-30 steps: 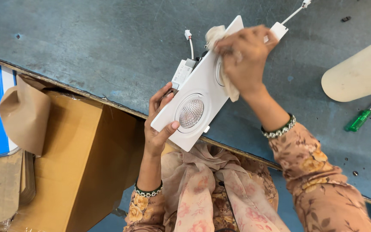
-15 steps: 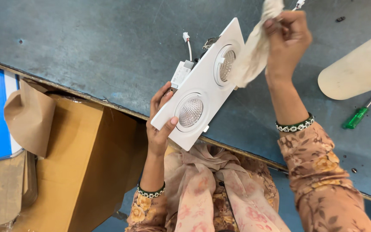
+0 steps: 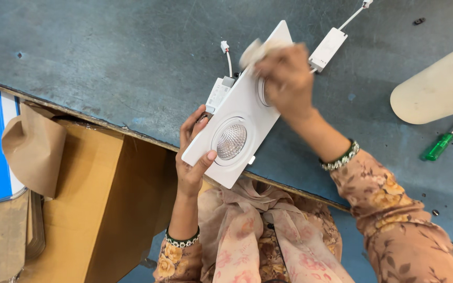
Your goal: The person removes a dual-lamp recessed light fixture from a plastic bag, wipes the fixture housing and lenses with a cloth and liquid from a bottle, and then places the fixture back into the plastic bag.
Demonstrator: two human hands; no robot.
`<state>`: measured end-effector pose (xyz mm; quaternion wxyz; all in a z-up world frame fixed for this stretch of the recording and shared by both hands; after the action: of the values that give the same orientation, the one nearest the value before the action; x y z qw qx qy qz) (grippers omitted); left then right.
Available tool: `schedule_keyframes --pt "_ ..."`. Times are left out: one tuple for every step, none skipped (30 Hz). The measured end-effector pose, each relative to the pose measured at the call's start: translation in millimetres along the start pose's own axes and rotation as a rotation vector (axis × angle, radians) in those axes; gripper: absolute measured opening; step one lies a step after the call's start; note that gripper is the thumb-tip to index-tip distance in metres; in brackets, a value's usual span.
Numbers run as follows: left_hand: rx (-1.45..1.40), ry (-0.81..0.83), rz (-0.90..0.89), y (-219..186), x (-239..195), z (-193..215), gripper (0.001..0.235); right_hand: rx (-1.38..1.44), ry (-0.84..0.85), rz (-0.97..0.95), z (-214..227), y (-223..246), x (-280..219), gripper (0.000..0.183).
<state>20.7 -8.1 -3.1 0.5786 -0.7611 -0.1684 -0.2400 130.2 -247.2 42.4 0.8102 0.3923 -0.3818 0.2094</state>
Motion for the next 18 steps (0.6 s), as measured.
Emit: schedule_keyframes --pt "0.004 0.007 -0.001 0 2 1 0.063 -0.032 0.006 0.022 0 1 2 0.03" --pt "0.007 0.012 0.004 -1 1 2 0.064 -0.065 0.018 0.039 2 2 1 0.031" --pt "0.011 0.016 0.009 -1 -1 3 0.064 -0.097 0.029 0.057 3 3 0 0.031" --pt "0.012 0.022 0.011 -2 -1 3 0.064 -0.109 0.022 0.006 4 2 2 0.03" --pt "0.013 0.028 0.013 -3 -1 3 0.064 -0.121 0.014 -0.044 6 0 5 0.028" --pt "0.015 0.031 0.01 -3 0 4 0.065 -0.131 0.006 -0.09 6 -2 8 0.027" --pt "0.018 0.028 0.012 -4 2 4 0.065 -0.108 0.028 -0.02 3 1 6 0.026" --pt "0.018 0.025 0.02 -4 1 4 0.065 -0.085 0.054 0.045 0 6 -1 0.024" --pt "0.019 0.021 0.028 -4 0 4 0.065 -0.063 0.079 0.11 -2 7 -7 0.023" --pt "0.031 0.026 0.021 -4 0 4 0.065 -0.071 0.08 0.071 0 -3 -5 0.023" --pt "0.044 0.03 0.015 -4 -1 3 0.065 -0.079 0.082 0.032 6 -19 3 0.022" --pt "0.054 0.036 0.003 -3 0 3 0.065 -0.089 0.08 -0.003 12 -34 11 0.022" --pt "0.05 0.039 0.01 -4 0 4 0.066 -0.055 0.074 -0.078 15 -48 14 0.021" --pt "0.048 0.036 0.015 -4 0 4 0.066 -0.019 0.073 -0.15 16 -60 17 0.02" --pt "0.046 0.032 0.02 -4 0 5 0.067 0.018 0.072 -0.221 16 -72 19 0.019" --pt "0.057 0.032 0.014 -5 0 5 0.067 0.028 0.071 -0.257 15 -82 20 0.017" --pt "0.068 0.033 0.009 -5 0 5 0.067 0.039 0.069 -0.294 14 -91 21 0.016" --pt "0.076 0.036 0.004 -5 0 4 0.067 0.045 0.065 -0.331 15 -99 19 0.015"
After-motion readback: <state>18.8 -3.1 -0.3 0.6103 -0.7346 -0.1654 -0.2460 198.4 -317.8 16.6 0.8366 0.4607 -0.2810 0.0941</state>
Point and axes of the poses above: each hand's wrist, its own x-axis towards the middle knuckle, its own z-axis out of the back of the hand, y = z × x, the point moved 2 cm from there along x, towards the middle knuckle, and after that the axes turned 11 degrees about -z, right-handed, at the moved point
